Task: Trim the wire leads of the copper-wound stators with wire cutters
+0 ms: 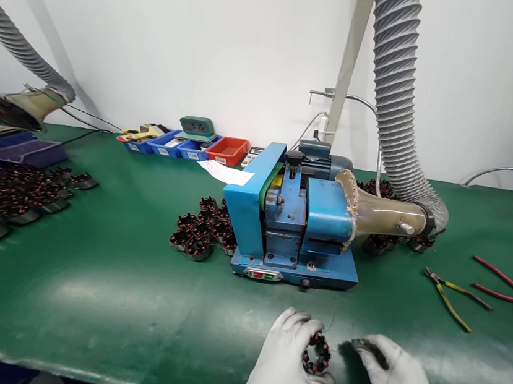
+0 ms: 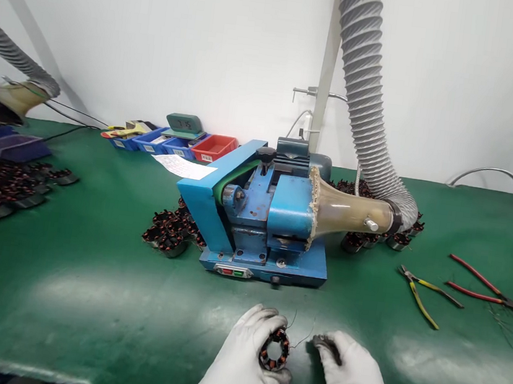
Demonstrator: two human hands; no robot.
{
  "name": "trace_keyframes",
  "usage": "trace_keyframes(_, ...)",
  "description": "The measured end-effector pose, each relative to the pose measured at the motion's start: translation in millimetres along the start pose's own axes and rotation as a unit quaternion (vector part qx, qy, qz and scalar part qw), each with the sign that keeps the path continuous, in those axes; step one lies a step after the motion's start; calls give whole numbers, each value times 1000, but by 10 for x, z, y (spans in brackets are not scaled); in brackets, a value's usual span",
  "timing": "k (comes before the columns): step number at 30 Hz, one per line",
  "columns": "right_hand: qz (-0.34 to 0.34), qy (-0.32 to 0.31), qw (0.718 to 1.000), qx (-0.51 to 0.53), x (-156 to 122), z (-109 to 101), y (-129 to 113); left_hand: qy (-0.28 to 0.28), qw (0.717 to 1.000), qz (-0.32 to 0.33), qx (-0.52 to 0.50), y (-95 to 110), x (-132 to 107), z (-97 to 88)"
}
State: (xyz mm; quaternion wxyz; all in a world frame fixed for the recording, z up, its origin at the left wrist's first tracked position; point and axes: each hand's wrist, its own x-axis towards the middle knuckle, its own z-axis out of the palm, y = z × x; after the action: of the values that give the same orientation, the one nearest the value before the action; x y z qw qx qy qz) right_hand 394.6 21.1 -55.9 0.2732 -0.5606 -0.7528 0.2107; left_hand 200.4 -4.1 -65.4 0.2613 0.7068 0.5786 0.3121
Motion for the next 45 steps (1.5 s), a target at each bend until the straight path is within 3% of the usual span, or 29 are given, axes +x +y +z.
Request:
trace_keyframes(2, -90, 30, 995, 14, 63, -65, -66, -20, 999, -24, 10, 5, -1, -14)
trace_keyframes(5, -217, -37, 975, -22, 180, -34, -211, -35, 999, -32, 27, -16, -10, -10)
trace_keyframes(8, -221, -154, 954, -131, 297, 76, -297, -40, 998, -25, 40, -47, -29, 20)
trace_keyframes(10, -215, -181, 941, -190, 332, 131, -312, -25, 998, -14, 55, -63, -50, 50)
trace_keyframes(13, -239, -137, 933, -231, 286, 154, -296, 18, 996, 28, 78, -64, -86, 84)
trace_keyframes(18, -282, -39, 940, -186, 78, 104, -198, 48, 995, 52, 77, -14, -88, 51)
trace_keyframes(23, -302, -20, 942, -142, -29, 10, -116, 34, 997, 63, 35, 25, -52, 4)
trace_keyframes(27, -275, -63, 948, -148, -56, -34, -64, 17, 998, 59, 23, 41, -59, 32)
trace_keyframes(30, -233, -102, 955, -155, -72, -118, 62, 36, 998, 40, 39, 44, -79, 55)
trace_keyframes(33, -157, -94, 978, -99, -72, -273, 180, 68, 993, 40, 87, 58, -105, 25)
trace_keyframes(36, -61, -83, 995, -3, -56, -352, 101, 76, 986, 79, 127, 94, -117, -41)
trace_keyframes(39, -47, -205, 975, 71, -11, -248, -164, 13, 990, 115, 86, 120, -94, -74)
trace_keyframes(42, -48, -356, 927, 107, 62, -76, -376, -74, 992, 96, 34, 117, -54, -69)
trace_keyframes(45, -38, -383, 915, 121, 111, 16, -382, -119, 991, 60, 22, 134, -32, -76)
